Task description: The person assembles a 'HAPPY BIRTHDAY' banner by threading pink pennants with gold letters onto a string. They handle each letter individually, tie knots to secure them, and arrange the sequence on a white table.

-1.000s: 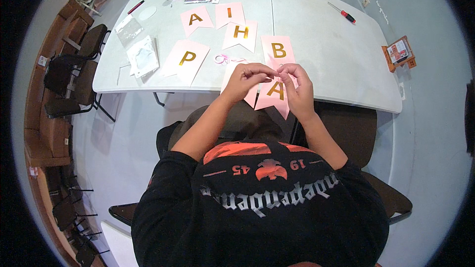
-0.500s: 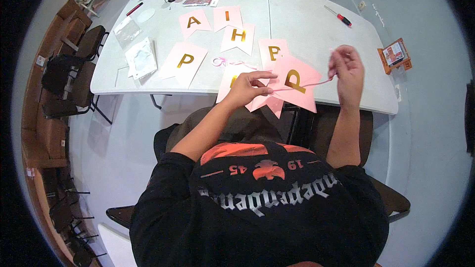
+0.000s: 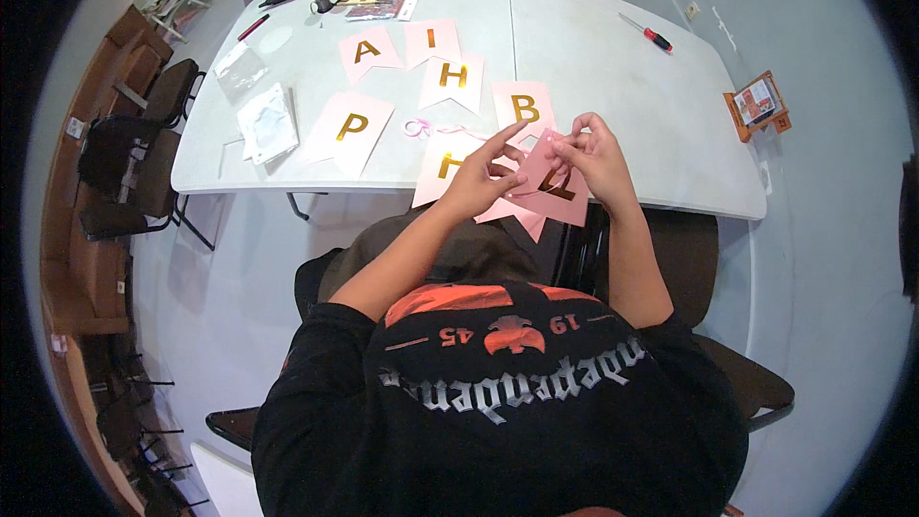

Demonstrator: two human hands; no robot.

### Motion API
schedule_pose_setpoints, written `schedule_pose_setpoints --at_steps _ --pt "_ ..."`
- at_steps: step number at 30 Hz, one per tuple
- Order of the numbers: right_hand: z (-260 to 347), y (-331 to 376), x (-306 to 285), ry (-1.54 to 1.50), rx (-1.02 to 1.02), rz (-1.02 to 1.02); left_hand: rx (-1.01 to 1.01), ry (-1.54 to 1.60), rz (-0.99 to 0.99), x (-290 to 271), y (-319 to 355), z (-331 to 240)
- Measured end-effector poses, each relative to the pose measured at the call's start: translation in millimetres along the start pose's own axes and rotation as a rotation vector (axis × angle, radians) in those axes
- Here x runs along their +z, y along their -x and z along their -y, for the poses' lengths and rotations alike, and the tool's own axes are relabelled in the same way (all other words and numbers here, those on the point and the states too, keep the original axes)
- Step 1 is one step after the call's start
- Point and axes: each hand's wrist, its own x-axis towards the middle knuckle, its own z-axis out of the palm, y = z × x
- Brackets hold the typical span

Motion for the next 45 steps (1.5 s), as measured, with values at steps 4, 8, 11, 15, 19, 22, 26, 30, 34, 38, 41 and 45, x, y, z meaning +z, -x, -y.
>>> schedule_pose_setpoints --at_steps 4,8,11,15,19,22,26,30,34,38,41,45 --pt "-3 3 -1 -0.015 -0.034 0.036 -0.100 -0.016 0.052 0 -4 -2" --pt "-7 5 0 -0.093 -0.048 0.022 -0.083 -0.022 0.063 -1 -6 7" --pt "-8 5 -1 -0.065 -0.038 0.006 0.044 -0.093 0.072 -2 -8 12" --pt "-9 4 0 -0.043 -0.029 -0.047 0.061 -0.089 0.083 -2 -7 11" --pt "-9 4 3 -0.038 -0.005 -0.047 0.061 -0.093 0.111 1 -5 7" --pt "-7 6 5 -0.005 -0.012 -0.003 0.047 -0.104 0.122 2 -5 5" --pt "-7 8 6 -0.012 0.019 0.029 -0.059 -0.003 0.148 2 -6 4" --pt "-7 7 6 -0.043 0.012 -0.009 -0.037 0.087 0.151 2 -7 6" --pt "-5 7 5 -0.036 0.043 -0.013 -0.053 0.146 0.157 1 -6 7" --pt "-3 7 6 -0.059 0.062 -0.009 -0.057 0.153 0.159 1 -7 6" --pt "-4 6 7 -0.063 0.054 -0.020 -0.058 0.137 0.153 1 -7 5" --pt "-11 5 4 -0.028 0.038 -0.005 0.007 0.075 0.163 1 -7 10"
